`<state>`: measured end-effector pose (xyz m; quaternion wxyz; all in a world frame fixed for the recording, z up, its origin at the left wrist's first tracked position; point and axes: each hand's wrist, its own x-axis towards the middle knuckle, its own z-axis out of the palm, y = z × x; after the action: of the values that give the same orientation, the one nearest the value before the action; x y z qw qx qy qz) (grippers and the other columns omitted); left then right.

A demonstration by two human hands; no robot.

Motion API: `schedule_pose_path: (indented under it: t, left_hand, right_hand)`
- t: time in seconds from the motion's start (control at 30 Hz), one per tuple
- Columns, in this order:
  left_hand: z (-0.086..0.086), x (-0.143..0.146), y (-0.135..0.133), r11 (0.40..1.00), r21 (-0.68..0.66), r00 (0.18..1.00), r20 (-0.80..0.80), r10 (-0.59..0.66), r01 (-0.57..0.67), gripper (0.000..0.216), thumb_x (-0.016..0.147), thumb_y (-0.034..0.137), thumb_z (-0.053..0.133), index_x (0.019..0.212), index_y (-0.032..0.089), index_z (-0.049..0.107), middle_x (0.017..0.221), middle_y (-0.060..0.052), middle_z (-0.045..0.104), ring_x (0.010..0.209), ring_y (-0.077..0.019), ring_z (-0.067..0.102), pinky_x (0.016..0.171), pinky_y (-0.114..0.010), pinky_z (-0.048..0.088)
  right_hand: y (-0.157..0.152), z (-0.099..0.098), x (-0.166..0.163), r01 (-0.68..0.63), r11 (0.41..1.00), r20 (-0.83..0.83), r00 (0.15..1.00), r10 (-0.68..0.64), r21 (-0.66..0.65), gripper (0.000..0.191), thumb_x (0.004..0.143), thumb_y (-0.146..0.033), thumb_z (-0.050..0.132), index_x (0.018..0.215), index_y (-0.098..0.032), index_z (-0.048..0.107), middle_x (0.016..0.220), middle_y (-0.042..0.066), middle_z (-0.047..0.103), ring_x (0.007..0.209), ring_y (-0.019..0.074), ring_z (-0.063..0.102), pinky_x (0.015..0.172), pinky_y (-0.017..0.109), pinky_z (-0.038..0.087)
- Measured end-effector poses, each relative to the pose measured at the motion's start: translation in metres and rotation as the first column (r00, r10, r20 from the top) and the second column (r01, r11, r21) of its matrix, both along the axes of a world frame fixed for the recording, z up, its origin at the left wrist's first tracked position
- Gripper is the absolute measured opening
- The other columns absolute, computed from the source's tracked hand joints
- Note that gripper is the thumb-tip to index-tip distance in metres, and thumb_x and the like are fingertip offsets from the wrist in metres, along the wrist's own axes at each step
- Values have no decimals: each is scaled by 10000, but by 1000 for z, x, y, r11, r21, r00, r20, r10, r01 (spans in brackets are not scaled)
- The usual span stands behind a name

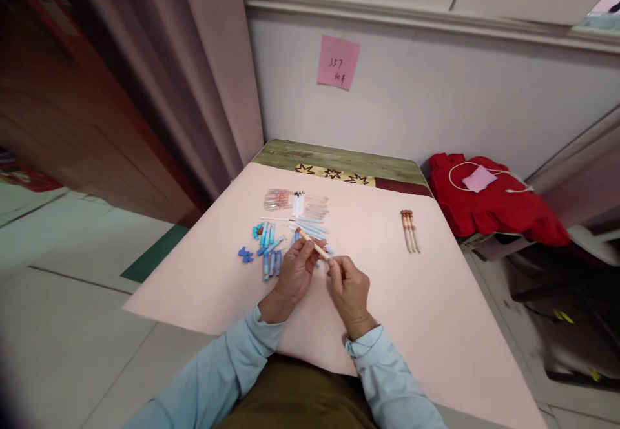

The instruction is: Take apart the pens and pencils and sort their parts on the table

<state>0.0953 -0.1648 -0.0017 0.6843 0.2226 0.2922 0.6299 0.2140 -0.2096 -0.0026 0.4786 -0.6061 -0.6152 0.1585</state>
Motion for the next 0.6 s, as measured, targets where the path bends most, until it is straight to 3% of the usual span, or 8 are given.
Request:
schedule_pose_path:
  t: [0.13, 0.23, 0.3, 0.43, 0.6]
  left_hand:
    - [2, 0, -1, 1000, -4, 1000, -7, -8, 8, 234, 740, 335, 797, 843, 158, 684, 834, -38, 736, 725, -115, 639, 718, -239, 490]
    - [5, 0, -1, 1000, -25, 1000, -3, 3, -3, 251, 714, 337, 816, 830, 162, 677, 825, -30, 735, 726, -116, 639, 724, -244, 489]
    - [6, 0, -1, 999, -34, 1000, -11, 4, -5, 261, 704, 345, 822, 818, 162, 675, 819, -31, 734, 725, -117, 637, 719, -244, 484]
    - [5, 0, 0, 1000, -19, 999, -36, -3, 2, 246, 715, 345, 810, 809, 155, 685, 807, -36, 730, 720, -113, 626, 709, -237, 470]
    - [3, 0, 0, 1000, -18, 997, -71, -16, 14, 234, 725, 349, 796, 810, 159, 688, 805, -39, 727, 731, -127, 633, 728, -251, 472]
  right_hand:
    - [1, -3, 2, -25, 998, 27, 999, 26, -53, 470, 1010, -444, 400, 709, -190, 656, 594, -5, 642, 530, 107, 585, 574, 215, 417]
    - [2, -4, 0, -8, 1000, 31, 999, 9, -24, 329, 924, -497, 570, 946, -188, 683, 669, -17, 662, 552, 112, 580, 575, 216, 433]
    - [2, -2, -2, 24, 999, 27, 999, -25, 27, 342, 859, -493, 661, 1009, -186, 653, 717, -17, 662, 577, 116, 576, 590, 219, 451]
    - [0, 1, -3, 43, 997, 19, 999, -44, 59, 293, 909, -469, 606, 841, -187, 654, 677, -10, 650, 552, 104, 552, 584, 215, 442]
    - [-2, -3, 2, 1, 1000, 80, 997, 0, -7, 353, 973, -462, 507, 833, -187, 677, 612, -11, 656, 520, 105, 576, 562, 212, 409]
